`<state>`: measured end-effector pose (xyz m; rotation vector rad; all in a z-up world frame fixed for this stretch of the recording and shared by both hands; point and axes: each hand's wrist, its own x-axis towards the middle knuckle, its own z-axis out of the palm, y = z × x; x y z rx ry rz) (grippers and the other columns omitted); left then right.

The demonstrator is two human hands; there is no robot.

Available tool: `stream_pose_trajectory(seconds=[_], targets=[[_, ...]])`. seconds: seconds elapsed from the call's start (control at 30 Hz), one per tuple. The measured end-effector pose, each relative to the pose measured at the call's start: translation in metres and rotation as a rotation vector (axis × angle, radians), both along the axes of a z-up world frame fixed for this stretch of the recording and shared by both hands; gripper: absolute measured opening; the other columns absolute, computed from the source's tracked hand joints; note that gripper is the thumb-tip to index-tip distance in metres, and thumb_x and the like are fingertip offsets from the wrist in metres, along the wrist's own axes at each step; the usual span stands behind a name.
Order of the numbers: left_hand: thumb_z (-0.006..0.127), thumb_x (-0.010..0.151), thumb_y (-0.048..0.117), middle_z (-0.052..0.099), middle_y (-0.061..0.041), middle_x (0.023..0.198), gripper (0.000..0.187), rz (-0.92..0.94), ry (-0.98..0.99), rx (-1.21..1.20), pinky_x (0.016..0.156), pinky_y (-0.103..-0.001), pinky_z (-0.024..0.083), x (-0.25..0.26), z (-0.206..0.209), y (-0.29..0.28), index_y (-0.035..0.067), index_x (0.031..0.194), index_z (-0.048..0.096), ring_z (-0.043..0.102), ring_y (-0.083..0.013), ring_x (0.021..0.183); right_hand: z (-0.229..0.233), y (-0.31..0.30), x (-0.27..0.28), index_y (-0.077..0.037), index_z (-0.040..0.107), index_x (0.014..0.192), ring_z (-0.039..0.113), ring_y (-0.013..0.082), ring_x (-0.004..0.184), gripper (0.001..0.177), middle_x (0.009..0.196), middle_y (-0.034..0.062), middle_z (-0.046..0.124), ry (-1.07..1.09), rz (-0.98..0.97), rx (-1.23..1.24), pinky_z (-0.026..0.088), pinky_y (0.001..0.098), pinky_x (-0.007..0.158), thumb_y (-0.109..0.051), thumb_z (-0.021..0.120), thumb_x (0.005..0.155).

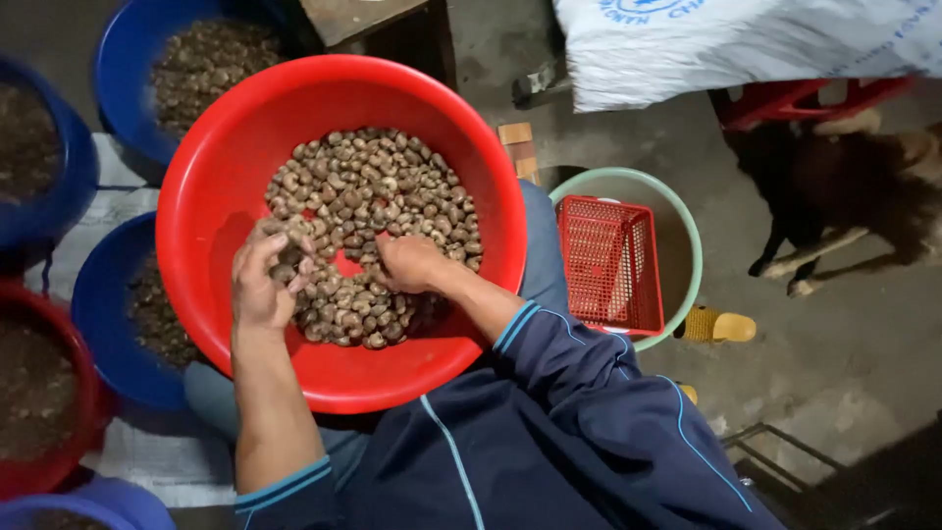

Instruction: Manually sorting through a large bowl of nuts to remove specific items or debris.

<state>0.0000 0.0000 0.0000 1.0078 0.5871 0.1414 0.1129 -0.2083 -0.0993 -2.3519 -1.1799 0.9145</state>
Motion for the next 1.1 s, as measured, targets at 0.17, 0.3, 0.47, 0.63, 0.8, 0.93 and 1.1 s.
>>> stream_pose_trajectory(seconds=[0.17, 0.3, 0.47, 0.63, 0.8, 0.93, 1.1], targets=[[0.065, 0.094, 0.023, 0.067, -0.022, 0.088, 0.018, 0.136, 0.003, 0.076, 0.039, -0.022, 0.033, 0.001, -0.006, -0.018, 0.008, 0.100, 0.059, 0.064, -0.0247, 0.064, 0.092, -0.001, 0.002, -0.008, 0.061, 0.096, 0.061, 0.0250, 0.065, 0.031, 0.074, 0.0108, 0.063, 0.884, -0.402, 0.394, 0.045, 0.0372, 0.051, -0.038, 0.064, 0.092], [0.066, 0.094, 0.022, 0.070, -0.021, 0.094, 0.017, 0.311, -0.024, 0.124, 0.044, -0.023, 0.039, 0.002, -0.018, -0.034, 0.008, 0.100, 0.058, 0.069, -0.0244, 0.073, 0.120, 0.003, -0.007, -0.011, 0.056, 0.104, 0.062, 0.0230, 0.055, 0.029, 0.078, 0.0187, 0.067, 1.463, -0.697, 0.554, 0.039, 0.0295, 0.040, -0.037, 0.057, 0.092], [0.064, 0.092, 0.014, 0.071, -0.020, 0.099, 0.010, 0.240, -0.159, 0.444, 0.052, -0.028, 0.049, 0.018, 0.020, -0.078, 0.008, 0.095, 0.056, 0.066, -0.0203, 0.074, 0.075, 0.013, -0.015, -0.007, 0.032, 0.150, 0.075, 0.0314, 0.081, 0.096, 0.111, 0.0200, 0.065, 1.532, -0.751, 0.553, 0.061, 0.0351, 0.045, -0.078, 0.058, 0.090], [0.068, 0.091, 0.011, 0.072, -0.018, 0.111, 0.013, 0.066, -0.262, 0.873, 0.085, -0.040, 0.056, 0.018, 0.029, -0.101, 0.003, 0.094, 0.059, 0.071, -0.0325, 0.101, 0.030, 0.019, -0.019, -0.010, 0.043, 0.145, 0.074, 0.0230, 0.078, 0.095, 0.100, 0.0005, 0.065, 1.576, -0.910, 0.591, 0.067, 0.0437, 0.062, -0.085, 0.058, 0.089], [0.063, 0.092, -0.006, 0.067, -0.021, 0.113, 0.016, 0.123, -0.359, 0.855, 0.094, -0.041, 0.056, 0.020, 0.045, -0.103, -0.005, 0.108, 0.065, 0.068, -0.0340, 0.111, 0.060, 0.013, -0.012, -0.007, 0.056, 0.131, 0.072, 0.0226, 0.074, 0.069, 0.100, 0.0054, 0.067, 1.594, -1.022, 0.703, 0.067, 0.0323, 0.058, -0.060, 0.075, 0.091], [0.057, 0.097, -0.013, 0.071, -0.022, 0.110, 0.018, 0.217, -0.270, 0.938, 0.092, -0.042, 0.058, 0.012, 0.029, -0.071, -0.005, 0.112, 0.064, 0.073, -0.0309, 0.100, 0.105, -0.016, 0.013, -0.005, 0.061, 0.119, 0.076, 0.0192, 0.079, 0.049, 0.100, 0.0099, 0.072, 1.544, -0.913, 0.810, 0.057, 0.0163, 0.046, -0.050, 0.065, 0.099], [0.067, 0.093, 0.005, 0.074, -0.028, 0.098, 0.016, -0.478, 0.191, 1.159, 0.082, -0.055, 0.057, -0.001, 0.040, -0.057, 0.000, 0.108, 0.073, 0.071, -0.0470, 0.099, 0.139, -0.113, 0.054, -0.010, 0.062, 0.122, 0.068, 0.0116, 0.071, 0.040, 0.101, 0.0113, 0.073, 1.299, -1.001, 1.003, 0.039, 0.0090, 0.036, -0.041, 0.061, 0.098]])
